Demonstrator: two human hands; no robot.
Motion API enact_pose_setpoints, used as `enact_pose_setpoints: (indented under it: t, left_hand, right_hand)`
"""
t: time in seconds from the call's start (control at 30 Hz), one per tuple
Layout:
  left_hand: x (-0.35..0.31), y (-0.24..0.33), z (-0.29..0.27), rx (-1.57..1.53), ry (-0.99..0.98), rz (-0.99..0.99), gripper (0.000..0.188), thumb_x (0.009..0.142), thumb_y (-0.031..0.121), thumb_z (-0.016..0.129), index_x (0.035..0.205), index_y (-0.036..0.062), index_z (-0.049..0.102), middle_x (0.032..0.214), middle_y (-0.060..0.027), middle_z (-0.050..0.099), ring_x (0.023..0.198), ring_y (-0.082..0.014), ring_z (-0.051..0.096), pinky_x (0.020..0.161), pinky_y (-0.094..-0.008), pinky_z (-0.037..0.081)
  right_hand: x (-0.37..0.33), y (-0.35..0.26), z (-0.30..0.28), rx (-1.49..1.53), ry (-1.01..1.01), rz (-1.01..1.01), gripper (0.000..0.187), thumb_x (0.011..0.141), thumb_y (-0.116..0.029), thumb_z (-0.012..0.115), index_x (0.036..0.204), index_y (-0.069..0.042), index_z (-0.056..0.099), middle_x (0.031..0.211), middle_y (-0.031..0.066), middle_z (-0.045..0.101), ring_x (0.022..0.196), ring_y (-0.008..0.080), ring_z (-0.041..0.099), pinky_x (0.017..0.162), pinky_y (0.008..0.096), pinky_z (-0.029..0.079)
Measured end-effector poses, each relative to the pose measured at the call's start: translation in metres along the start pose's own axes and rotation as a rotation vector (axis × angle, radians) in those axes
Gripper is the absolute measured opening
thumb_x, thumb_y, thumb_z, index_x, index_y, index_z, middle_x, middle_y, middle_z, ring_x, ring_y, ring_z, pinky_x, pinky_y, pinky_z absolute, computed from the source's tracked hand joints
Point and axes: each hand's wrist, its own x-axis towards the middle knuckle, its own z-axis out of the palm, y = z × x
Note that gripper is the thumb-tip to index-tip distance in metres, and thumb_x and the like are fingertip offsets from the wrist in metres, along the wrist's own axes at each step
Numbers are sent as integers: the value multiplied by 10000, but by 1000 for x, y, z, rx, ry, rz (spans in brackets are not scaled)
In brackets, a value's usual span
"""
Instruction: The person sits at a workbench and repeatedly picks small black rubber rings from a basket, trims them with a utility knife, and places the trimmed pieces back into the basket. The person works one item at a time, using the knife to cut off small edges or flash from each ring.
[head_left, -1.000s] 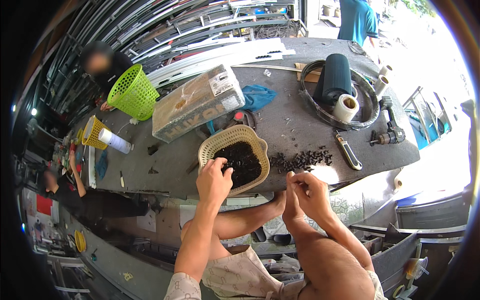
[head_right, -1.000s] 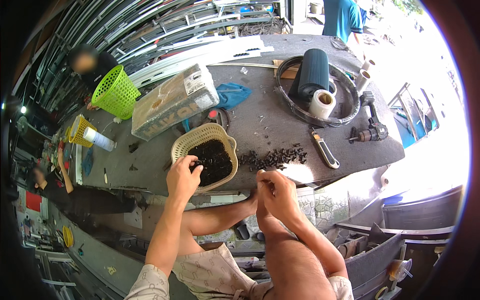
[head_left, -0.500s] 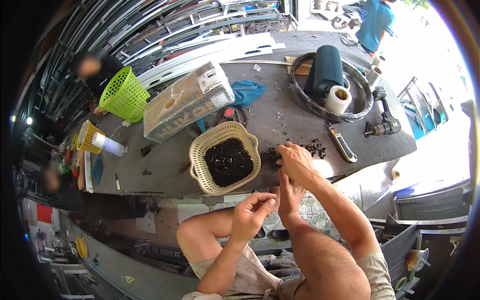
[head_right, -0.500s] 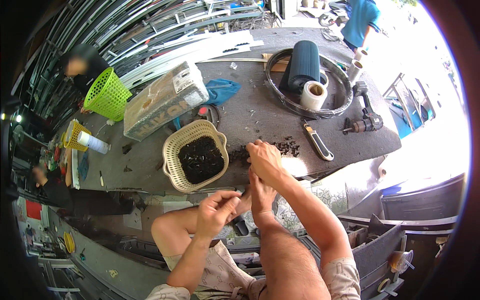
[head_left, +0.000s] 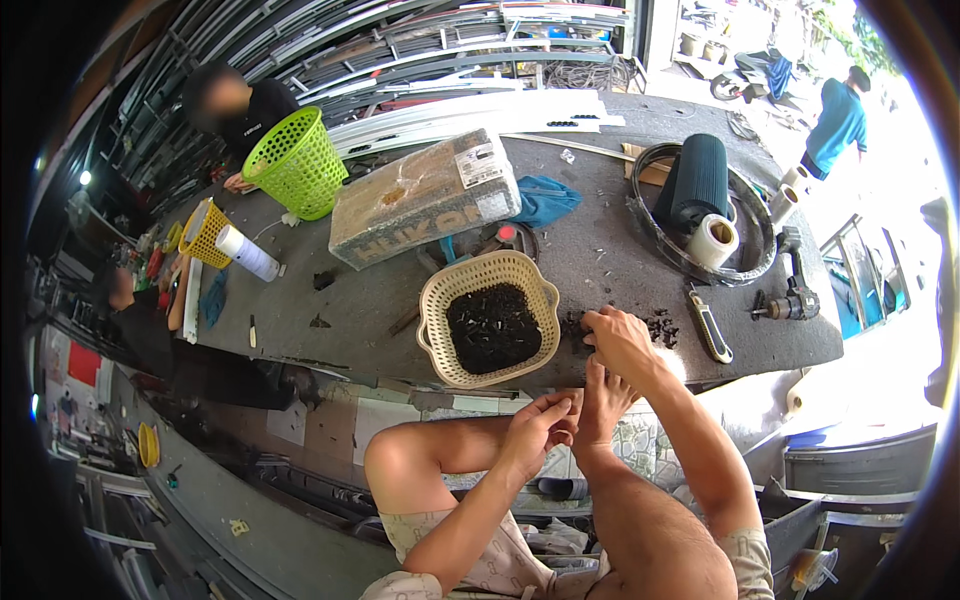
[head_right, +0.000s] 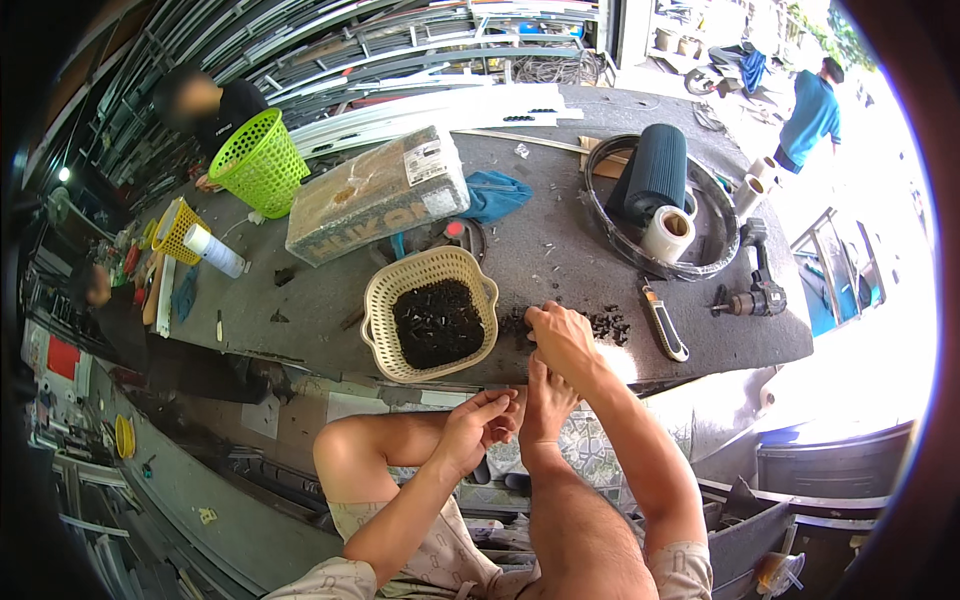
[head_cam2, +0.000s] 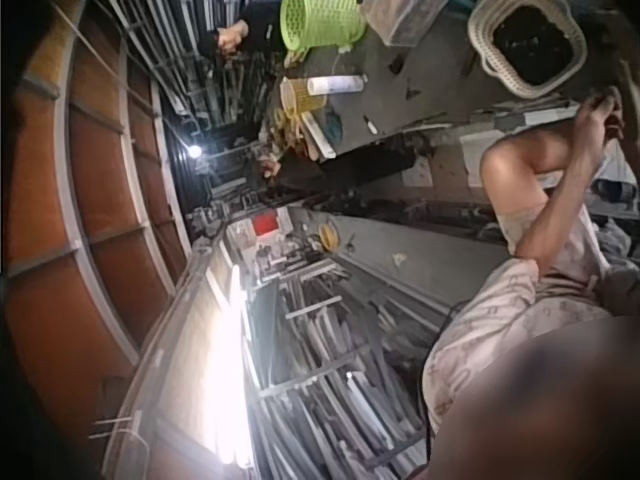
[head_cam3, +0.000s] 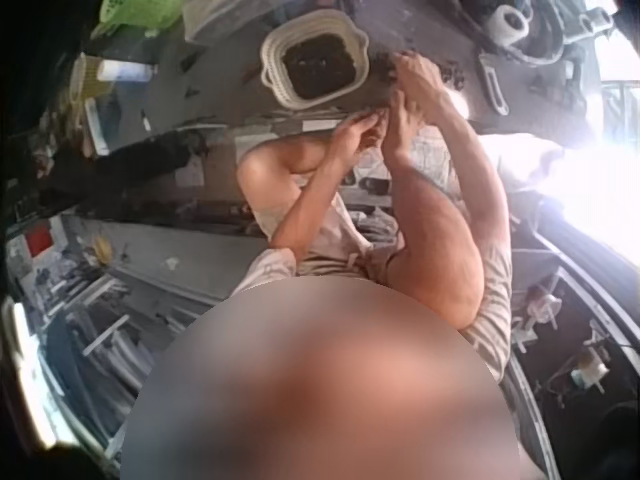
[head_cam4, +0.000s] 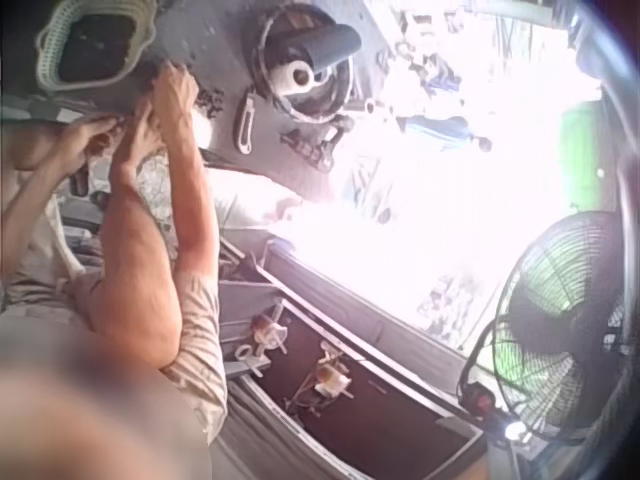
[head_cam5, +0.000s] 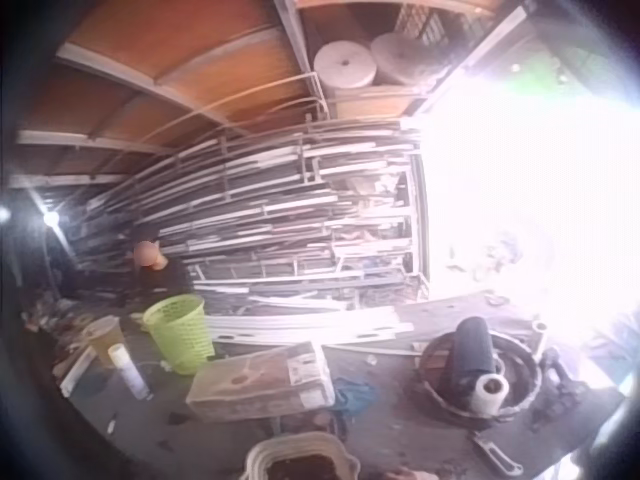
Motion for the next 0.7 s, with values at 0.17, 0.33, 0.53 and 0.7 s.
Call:
enact_pose_setpoints:
  t: [0.17,0.33,0.53,0.7]
  left_hand:
    - [13,-5,-3,-83,-2,-20,219,1057,139,632,1238,22,668,1045,-70,725,818,-157,700,727,-324,586]
    - [22,-5,-5,-128,25,3,207,1057,141,628,1224,27,666,1045,-73,732,831,-171,716,766,-344,608]
    - [19,-2,0,-73,58,30,158,1060,151,619,1183,77,682,995,-43,738,827,-155,715,782,-339,615]
    - [14,-2,2,4,98,51,141,1067,155,609,1159,90,693,932,-13,729,801,-111,692,758,-297,586]
  right_hand:
    - [7,1,-1,20,-42,-19,385,714,-84,824,1080,-72,707,1021,157,700,953,401,710,809,492,567]
    - [7,2,-2,31,-68,-25,382,739,-102,820,1098,-73,694,1030,165,700,970,412,701,808,507,553]
    - [5,2,-9,50,21,-64,338,858,-258,820,1053,-31,662,967,200,683,898,428,697,756,521,542]
    - [6,-8,-13,32,53,-145,585,765,-339,907,1208,-60,645,1066,167,617,962,403,686,808,494,549]
